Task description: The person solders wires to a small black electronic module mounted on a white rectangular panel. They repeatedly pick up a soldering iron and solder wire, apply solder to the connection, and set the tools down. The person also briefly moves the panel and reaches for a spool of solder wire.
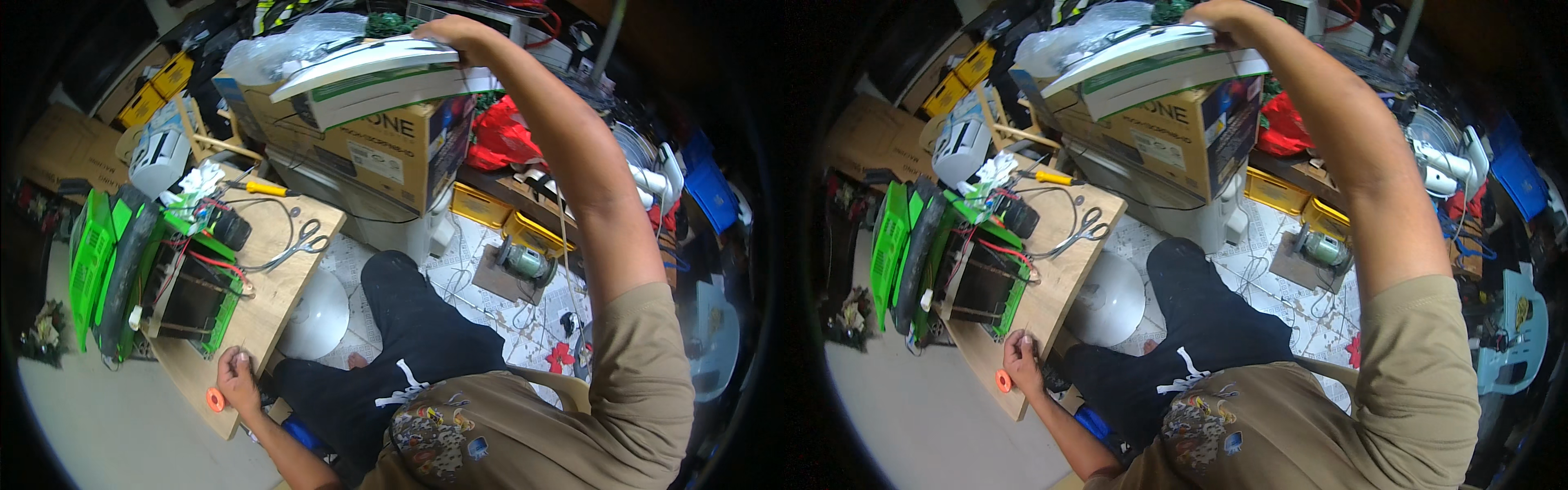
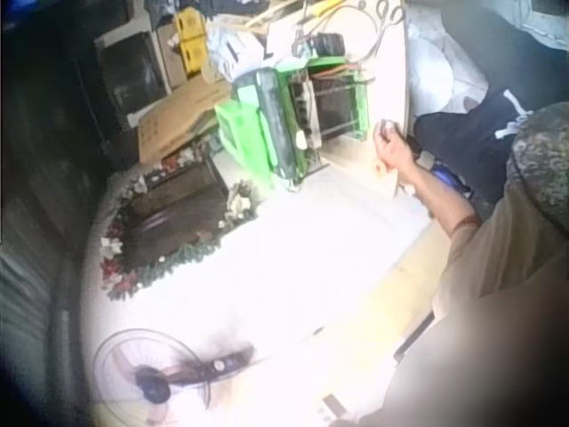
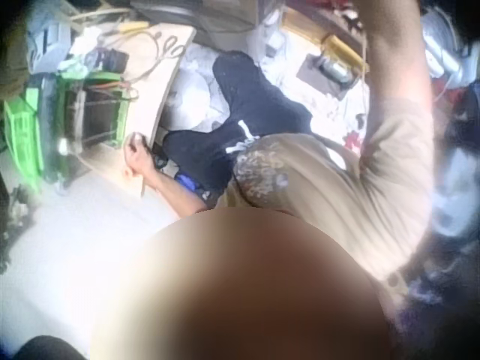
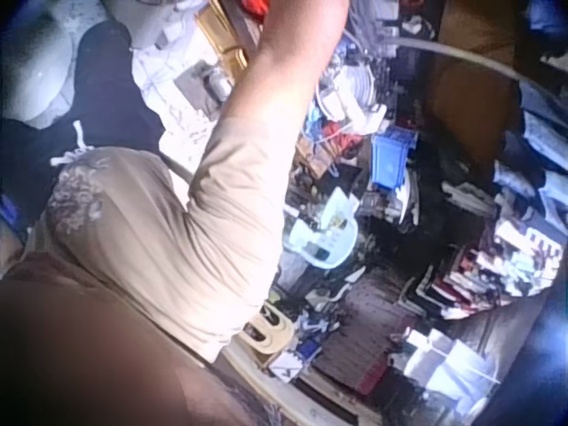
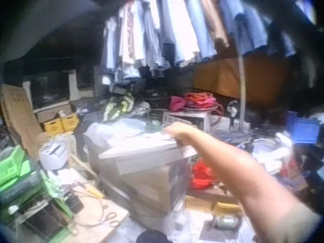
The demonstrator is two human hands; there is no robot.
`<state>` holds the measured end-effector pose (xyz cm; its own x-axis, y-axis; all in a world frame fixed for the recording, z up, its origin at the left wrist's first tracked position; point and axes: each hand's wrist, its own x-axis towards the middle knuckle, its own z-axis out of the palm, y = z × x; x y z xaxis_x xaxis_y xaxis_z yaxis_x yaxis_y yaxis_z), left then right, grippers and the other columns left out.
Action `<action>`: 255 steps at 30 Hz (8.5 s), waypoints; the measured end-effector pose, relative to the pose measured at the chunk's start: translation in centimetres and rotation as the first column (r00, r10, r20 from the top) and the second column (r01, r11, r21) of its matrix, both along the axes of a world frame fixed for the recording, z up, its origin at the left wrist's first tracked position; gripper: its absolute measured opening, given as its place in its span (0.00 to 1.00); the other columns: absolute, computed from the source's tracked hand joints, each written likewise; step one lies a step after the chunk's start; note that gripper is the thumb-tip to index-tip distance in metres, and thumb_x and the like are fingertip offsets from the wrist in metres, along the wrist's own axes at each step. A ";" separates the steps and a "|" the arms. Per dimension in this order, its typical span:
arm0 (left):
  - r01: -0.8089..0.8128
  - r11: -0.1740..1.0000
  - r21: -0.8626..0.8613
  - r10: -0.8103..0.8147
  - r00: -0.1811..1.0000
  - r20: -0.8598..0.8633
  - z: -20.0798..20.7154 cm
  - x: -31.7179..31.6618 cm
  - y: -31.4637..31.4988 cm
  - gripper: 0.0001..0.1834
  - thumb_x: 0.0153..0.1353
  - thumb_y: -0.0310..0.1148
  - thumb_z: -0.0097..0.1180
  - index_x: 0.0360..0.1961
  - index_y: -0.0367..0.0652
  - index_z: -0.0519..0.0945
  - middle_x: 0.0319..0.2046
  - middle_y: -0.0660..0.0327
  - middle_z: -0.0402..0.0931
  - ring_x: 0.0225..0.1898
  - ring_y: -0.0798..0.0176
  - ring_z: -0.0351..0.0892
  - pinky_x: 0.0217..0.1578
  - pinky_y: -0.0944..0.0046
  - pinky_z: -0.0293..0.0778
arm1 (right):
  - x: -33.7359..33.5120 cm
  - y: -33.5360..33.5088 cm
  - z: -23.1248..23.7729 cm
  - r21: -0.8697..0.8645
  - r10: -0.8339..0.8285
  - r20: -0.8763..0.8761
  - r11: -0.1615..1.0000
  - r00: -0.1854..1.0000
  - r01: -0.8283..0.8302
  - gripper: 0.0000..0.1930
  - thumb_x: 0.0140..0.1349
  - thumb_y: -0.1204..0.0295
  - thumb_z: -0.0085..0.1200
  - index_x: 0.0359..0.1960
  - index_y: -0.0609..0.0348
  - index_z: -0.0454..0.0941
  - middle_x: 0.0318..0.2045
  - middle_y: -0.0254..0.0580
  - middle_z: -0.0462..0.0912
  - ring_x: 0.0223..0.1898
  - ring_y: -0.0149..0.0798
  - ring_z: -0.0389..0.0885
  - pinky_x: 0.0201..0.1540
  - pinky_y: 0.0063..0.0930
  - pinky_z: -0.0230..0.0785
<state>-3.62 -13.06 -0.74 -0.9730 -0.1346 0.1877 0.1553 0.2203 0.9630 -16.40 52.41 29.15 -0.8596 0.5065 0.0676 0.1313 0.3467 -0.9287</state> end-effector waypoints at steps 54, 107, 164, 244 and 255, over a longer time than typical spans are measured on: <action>-0.069 0.956 -0.285 0.067 0.998 -0.016 1.9 -1.0 1.7 0.17 0.75 0.33 0.59 0.57 0.32 0.78 0.43 0.60 0.80 0.40 0.67 0.78 0.36 0.69 0.76 | 26.7 -1.4 -6.0 0.790 0.390 -0.332 0.613 0.859 0.027 0.12 0.67 0.65 0.64 0.46 0.59 0.86 0.40 0.43 0.88 0.42 0.43 0.88 0.45 0.36 0.80; -0.181 0.829 -0.528 -0.005 0.944 -0.331 0.7 -2.4 2.6 0.16 0.72 0.39 0.56 0.52 0.39 0.84 0.41 0.50 0.84 0.44 0.49 0.84 0.46 0.55 0.80 | 55.6 6.7 -22.9 0.272 -0.331 -0.273 0.874 0.903 0.402 0.13 0.67 0.62 0.62 0.43 0.59 0.87 0.34 0.49 0.89 0.36 0.49 0.89 0.42 0.37 0.80; 0.026 0.990 -0.137 -0.063 0.961 -0.268 -2.8 -6.6 -5.0 0.20 0.79 0.39 0.55 0.61 0.34 0.78 0.37 0.60 0.78 0.36 0.67 0.77 0.36 0.66 0.78 | 51.5 4.4 -23.0 0.374 -0.182 -0.143 0.900 0.973 0.223 0.14 0.68 0.59 0.61 0.46 0.53 0.87 0.35 0.48 0.89 0.38 0.51 0.88 0.44 0.41 0.79; -0.210 0.967 -0.146 0.193 0.973 -0.125 0.6 0.1 1.8 0.14 0.71 0.30 0.62 0.53 0.35 0.83 0.38 0.63 0.83 0.41 0.69 0.80 0.47 0.67 0.75 | 23.3 -10.6 -11.8 -0.481 0.359 -0.577 0.576 0.733 -0.661 0.24 0.64 0.63 0.56 0.50 0.78 0.75 0.30 0.57 0.85 0.20 0.48 0.86 0.19 0.38 0.82; -0.299 0.902 -0.311 0.029 0.761 -0.648 2.1 1.9 2.3 0.18 0.55 0.21 0.60 0.48 0.36 0.84 0.51 0.48 0.84 0.57 0.47 0.81 0.63 0.52 0.74 | 30.1 -10.1 -22.8 -0.577 0.454 -0.058 0.711 0.889 -0.401 0.29 0.45 0.64 0.68 0.49 0.71 0.82 0.34 0.39 0.87 0.29 0.29 0.83 0.32 0.22 0.73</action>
<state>-1.74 -10.75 1.41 -0.5924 -0.0686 0.8027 0.6065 0.6180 0.5003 13.68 42.30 6.35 -0.9823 0.0063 -0.1872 0.1825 -0.1924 -0.9642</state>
